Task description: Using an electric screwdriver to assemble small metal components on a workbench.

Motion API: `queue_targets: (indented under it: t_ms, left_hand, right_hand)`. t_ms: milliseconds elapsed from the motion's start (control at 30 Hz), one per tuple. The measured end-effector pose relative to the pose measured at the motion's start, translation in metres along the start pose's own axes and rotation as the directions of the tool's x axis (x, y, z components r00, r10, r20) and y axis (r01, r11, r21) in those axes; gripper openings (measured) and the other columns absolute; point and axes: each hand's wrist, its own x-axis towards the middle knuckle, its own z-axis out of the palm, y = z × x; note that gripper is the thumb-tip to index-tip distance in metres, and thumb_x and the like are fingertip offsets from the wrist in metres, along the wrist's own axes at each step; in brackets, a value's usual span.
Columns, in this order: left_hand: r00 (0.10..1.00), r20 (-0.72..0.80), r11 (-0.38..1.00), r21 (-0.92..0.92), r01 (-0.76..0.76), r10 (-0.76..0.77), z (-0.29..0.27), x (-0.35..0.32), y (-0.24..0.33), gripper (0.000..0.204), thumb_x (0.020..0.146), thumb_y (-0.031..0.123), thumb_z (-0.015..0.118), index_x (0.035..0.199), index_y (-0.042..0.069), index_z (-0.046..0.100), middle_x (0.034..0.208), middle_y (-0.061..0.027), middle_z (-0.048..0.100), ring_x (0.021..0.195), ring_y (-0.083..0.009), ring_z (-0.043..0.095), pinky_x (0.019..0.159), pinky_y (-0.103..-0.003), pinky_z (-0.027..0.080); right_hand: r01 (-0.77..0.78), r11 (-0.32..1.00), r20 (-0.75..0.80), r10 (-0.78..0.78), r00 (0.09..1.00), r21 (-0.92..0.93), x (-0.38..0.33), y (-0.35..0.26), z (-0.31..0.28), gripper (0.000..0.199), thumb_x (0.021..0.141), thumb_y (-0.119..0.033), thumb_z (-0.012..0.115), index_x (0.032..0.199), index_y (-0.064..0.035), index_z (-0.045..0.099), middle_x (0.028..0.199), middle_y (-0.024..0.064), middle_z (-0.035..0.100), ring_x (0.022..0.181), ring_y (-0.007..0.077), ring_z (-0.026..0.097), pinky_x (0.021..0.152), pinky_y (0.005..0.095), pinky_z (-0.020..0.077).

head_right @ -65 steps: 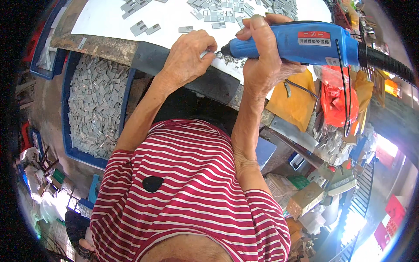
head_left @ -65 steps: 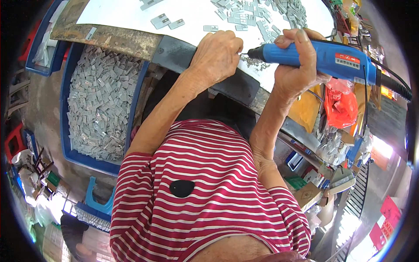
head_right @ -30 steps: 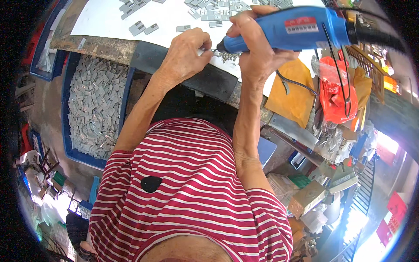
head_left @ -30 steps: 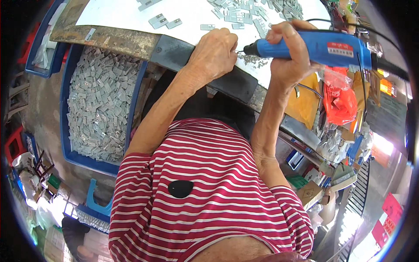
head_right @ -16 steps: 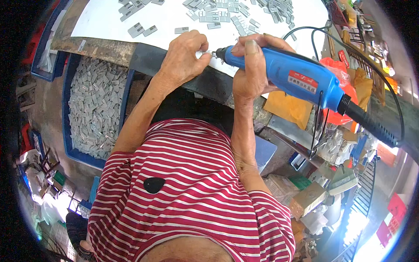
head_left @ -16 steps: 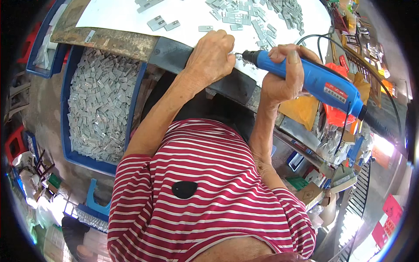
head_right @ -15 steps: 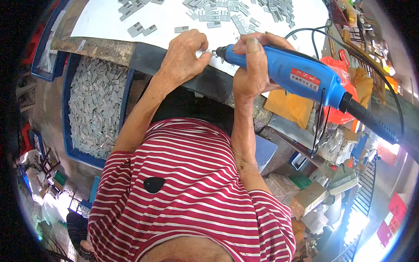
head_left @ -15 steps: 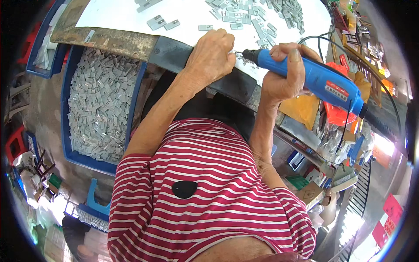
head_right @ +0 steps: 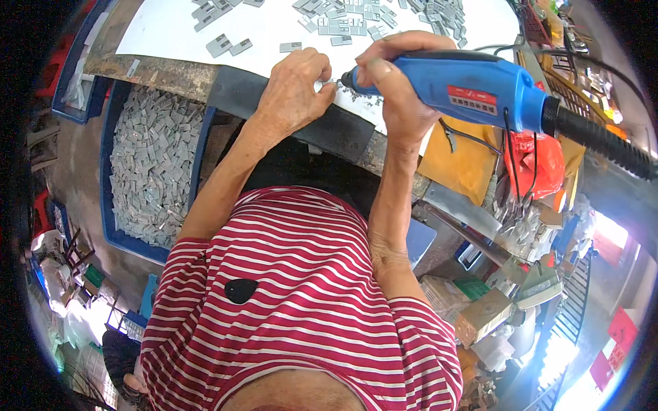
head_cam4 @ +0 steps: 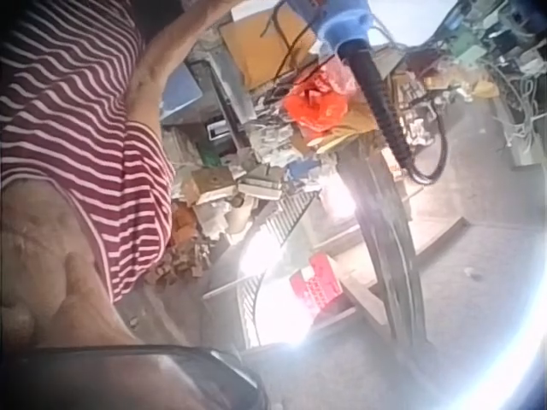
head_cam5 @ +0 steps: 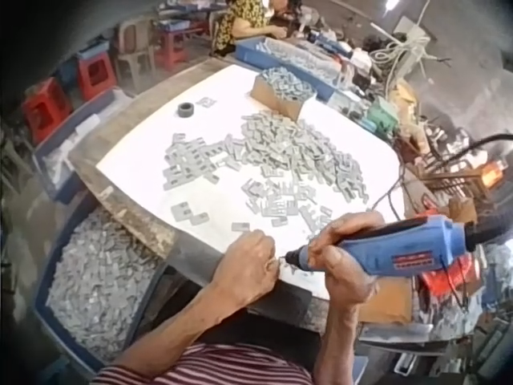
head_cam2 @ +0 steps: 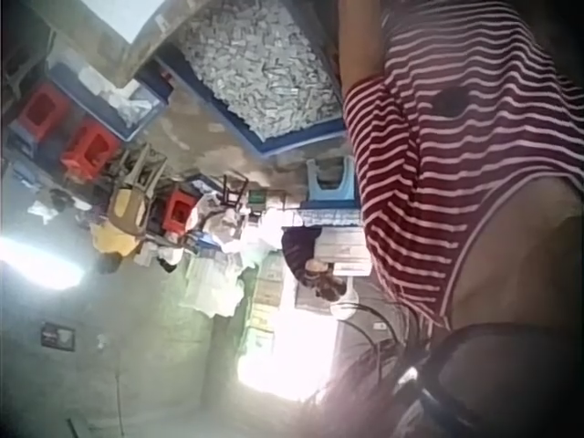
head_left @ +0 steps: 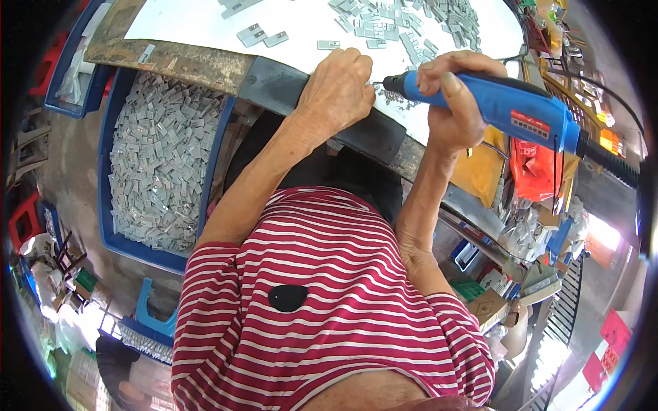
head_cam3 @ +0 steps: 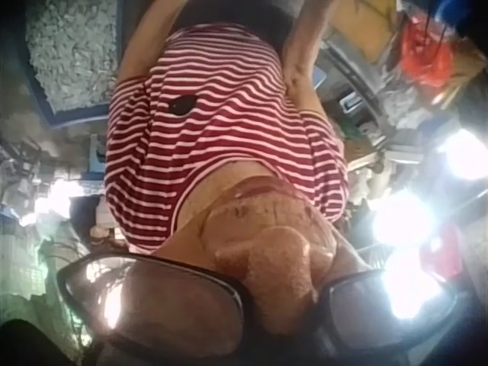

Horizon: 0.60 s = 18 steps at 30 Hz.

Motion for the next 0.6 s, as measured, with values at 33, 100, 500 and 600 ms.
queue_targets:
  t_ms: [33, 100, 500, 600]
  left_hand:
    - [1.0, -0.007, 1.0, 0.002, 0.003, -0.003, -0.001, 0.0, 0.002, 0.016, 0.066, 0.009, 0.064, 0.072, 0.0, 0.053, 0.072, -0.0142, 0.053, 0.07, -0.0313, 0.053, 0.064, -0.04, 0.042]
    - [1.0, -0.015, 1.0, -0.001, 0.01, -0.01, 0.0, 0.002, 0.003, 0.016, 0.066, 0.009, 0.064, 0.072, 0.0, 0.052, 0.072, -0.0144, 0.053, 0.071, -0.0313, 0.053, 0.064, -0.04, 0.042]
    - [0.992, 0.092, 0.996, 0.042, 0.081, -0.085, -0.006, 0.004, 0.011, 0.015, 0.066, 0.004, 0.064, 0.075, -0.004, 0.056, 0.079, -0.0181, 0.055, 0.08, -0.0313, 0.055, 0.072, -0.038, 0.047]
    - [0.99, 0.099, 0.994, 0.04, 0.098, -0.102, -0.007, 0.004, 0.011, 0.016, 0.065, 0.004, 0.066, 0.074, -0.004, 0.057, 0.078, -0.0177, 0.056, 0.08, -0.0308, 0.056, 0.072, -0.038, 0.047]
  right_hand:
    - [0.034, 0.998, -0.073, -0.037, 0.997, -0.046, -0.003, 0.001, 0.006, 0.028, 0.073, -0.002, 0.051, 0.099, 0.0038, 0.044, 0.07, 0.0198, 0.055, 0.052, 0.02, 0.049, 0.057, 0.0358, 0.0461]
    - [0.034, 0.995, -0.177, -0.05, 0.983, -0.094, -0.01, 0.001, 0.011, 0.029, 0.072, -0.002, 0.052, 0.099, 0.0042, 0.044, 0.069, 0.0203, 0.055, 0.052, 0.0201, 0.049, 0.056, 0.0358, 0.0462]
    - [0.093, 0.98, -0.23, -0.132, 0.964, -0.173, 0.001, 0.003, 0.02, 0.018, 0.072, 0.002, 0.054, 0.088, 0.0081, 0.048, 0.062, 0.0171, 0.055, 0.048, 0.018, 0.051, 0.051, 0.032, 0.0475]
    - [0.041, 0.979, -0.186, -0.079, 0.979, -0.2, 0.006, 0.001, 0.022, 0.014, 0.073, 0.002, 0.054, 0.084, 0.0081, 0.049, 0.061, 0.0162, 0.055, 0.047, 0.0176, 0.052, 0.05, 0.0306, 0.0477]
